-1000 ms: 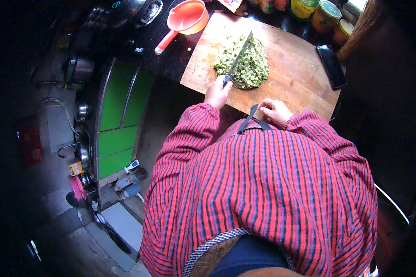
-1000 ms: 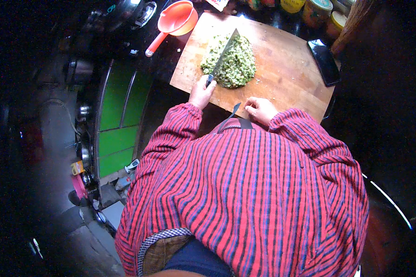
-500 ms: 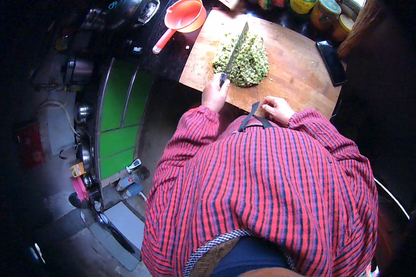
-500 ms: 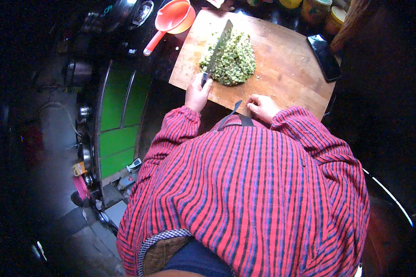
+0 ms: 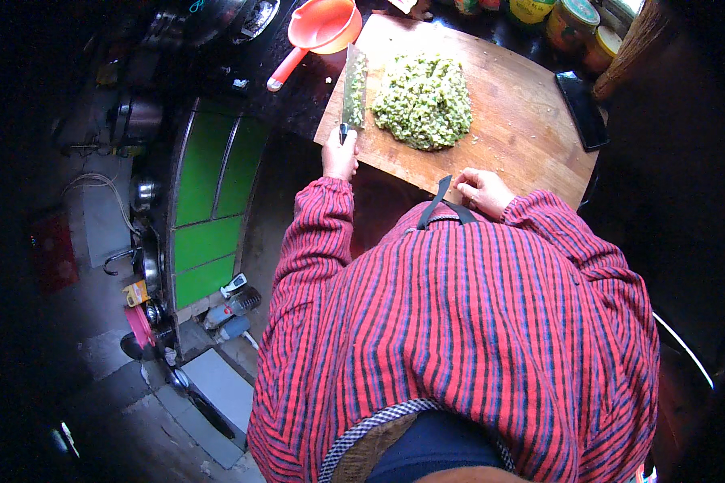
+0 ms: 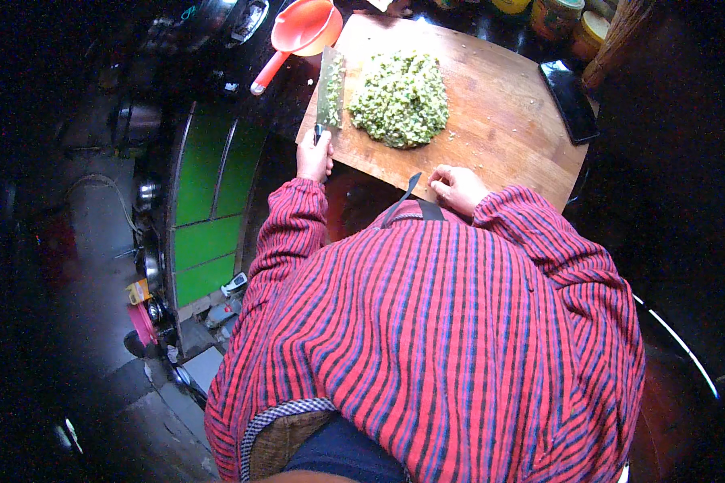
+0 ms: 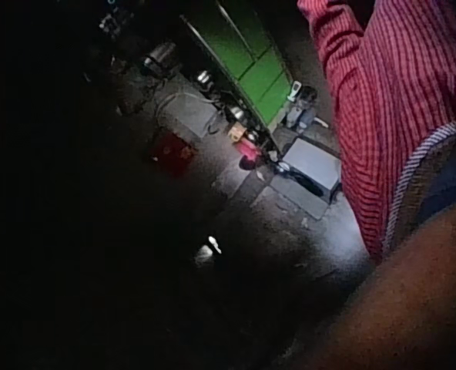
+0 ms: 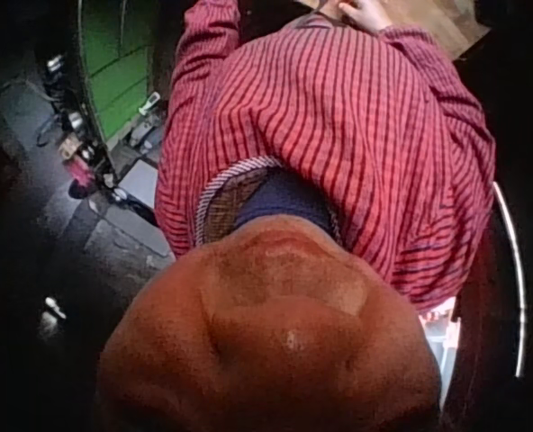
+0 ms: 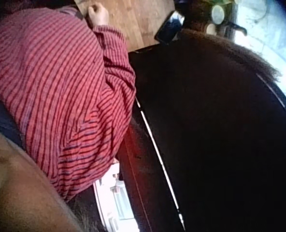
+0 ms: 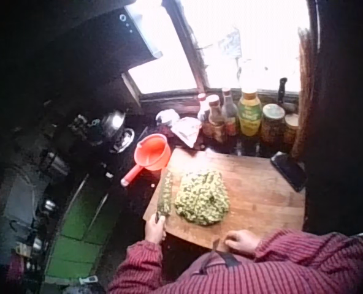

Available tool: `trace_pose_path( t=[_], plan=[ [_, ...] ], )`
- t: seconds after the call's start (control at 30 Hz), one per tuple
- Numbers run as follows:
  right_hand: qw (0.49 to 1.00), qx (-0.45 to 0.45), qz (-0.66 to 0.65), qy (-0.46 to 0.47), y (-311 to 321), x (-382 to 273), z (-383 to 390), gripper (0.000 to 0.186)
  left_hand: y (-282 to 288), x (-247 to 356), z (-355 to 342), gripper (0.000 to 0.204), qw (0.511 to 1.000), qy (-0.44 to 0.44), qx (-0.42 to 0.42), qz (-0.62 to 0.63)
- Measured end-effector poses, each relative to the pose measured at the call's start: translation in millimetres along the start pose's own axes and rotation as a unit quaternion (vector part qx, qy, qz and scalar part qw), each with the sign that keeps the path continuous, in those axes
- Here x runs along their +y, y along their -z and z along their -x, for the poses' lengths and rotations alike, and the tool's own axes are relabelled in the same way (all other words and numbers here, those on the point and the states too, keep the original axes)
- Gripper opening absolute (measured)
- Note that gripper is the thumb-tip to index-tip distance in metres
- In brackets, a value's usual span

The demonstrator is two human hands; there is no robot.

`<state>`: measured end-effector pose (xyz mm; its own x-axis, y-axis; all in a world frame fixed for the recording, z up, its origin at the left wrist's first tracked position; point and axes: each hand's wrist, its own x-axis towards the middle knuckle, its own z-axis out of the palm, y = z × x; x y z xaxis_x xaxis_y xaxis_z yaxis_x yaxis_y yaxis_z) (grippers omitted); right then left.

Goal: The person uses a large knife to repeatedly chop a pile of green vegetables on a wooden cutting board. They gather the chopped pieces into a pile and then scrape them into a red bowl.

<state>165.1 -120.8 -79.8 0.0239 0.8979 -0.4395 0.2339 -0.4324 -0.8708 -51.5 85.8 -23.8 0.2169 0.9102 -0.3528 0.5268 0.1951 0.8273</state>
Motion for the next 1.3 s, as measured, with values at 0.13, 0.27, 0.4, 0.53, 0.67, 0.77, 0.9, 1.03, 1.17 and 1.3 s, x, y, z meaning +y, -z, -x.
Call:
trace_pose_path(
  t=[0.13, 0.27, 0.4, 0.53, 0.67, 0.77, 0.9, 1.03, 1.17, 1.3],
  plan=[
    [1.0, 0.002, -0.012, -0.009, 1, -5, 2, 0.023, -6, 9, 2, 0.015, 0.999, 0.002, -0.032, 0.014],
    [1.0, 0.003, -0.01, -0.019, 1, -4, 2, 0.023, -18, 19, 20, 0.013, 0.997, -0.035, -0.064, -0.022],
    [1.0, 0.006, -0.011, 0.02, 1, -9, 5, 0.014, -26, 13, 27, 0.011, 0.99, -0.131, -0.049, -0.013],
    [1.0, -0.004, -0.008, 0.022, -1, -14, 8, 0.014, -41, -12, 5, 0.017, 0.957, -0.236, -0.039, -0.165],
    [0.999, 0.015, 0.008, 0.031, 4, -13, 6, 0.02, -43, -12, 18, 0.023, 0.979, -0.184, -0.007, -0.083],
    [0.998, 0.004, -0.054, 0.005, 8, -40, 11, 0.02, -49, -19, 20, 0.027, 0.969, -0.173, 0.021, -0.173],
    [0.996, 0.02, -0.089, 0.018, 16, -70, 1, 0.023, -52, 21, 39, 0.029, 0.972, -0.132, 0.011, -0.192],
    [0.991, 0.039, -0.104, 0.073, 13, -108, -7, 0.027, -67, 27, 62, 0.038, 0.97, -0.223, 0.039, -0.088],
    [0.984, 0.102, 0.004, 0.148, 7, -127, -17, 0.038, -84, 38, 78, 0.047, 0.956, -0.292, 0.021, -0.022],
    [0.983, 0.124, 0.022, 0.136, 4, -105, -33, 0.039, -91, 31, 81, 0.06, 0.936, -0.35, 0.016, -0.037]
  ],
)
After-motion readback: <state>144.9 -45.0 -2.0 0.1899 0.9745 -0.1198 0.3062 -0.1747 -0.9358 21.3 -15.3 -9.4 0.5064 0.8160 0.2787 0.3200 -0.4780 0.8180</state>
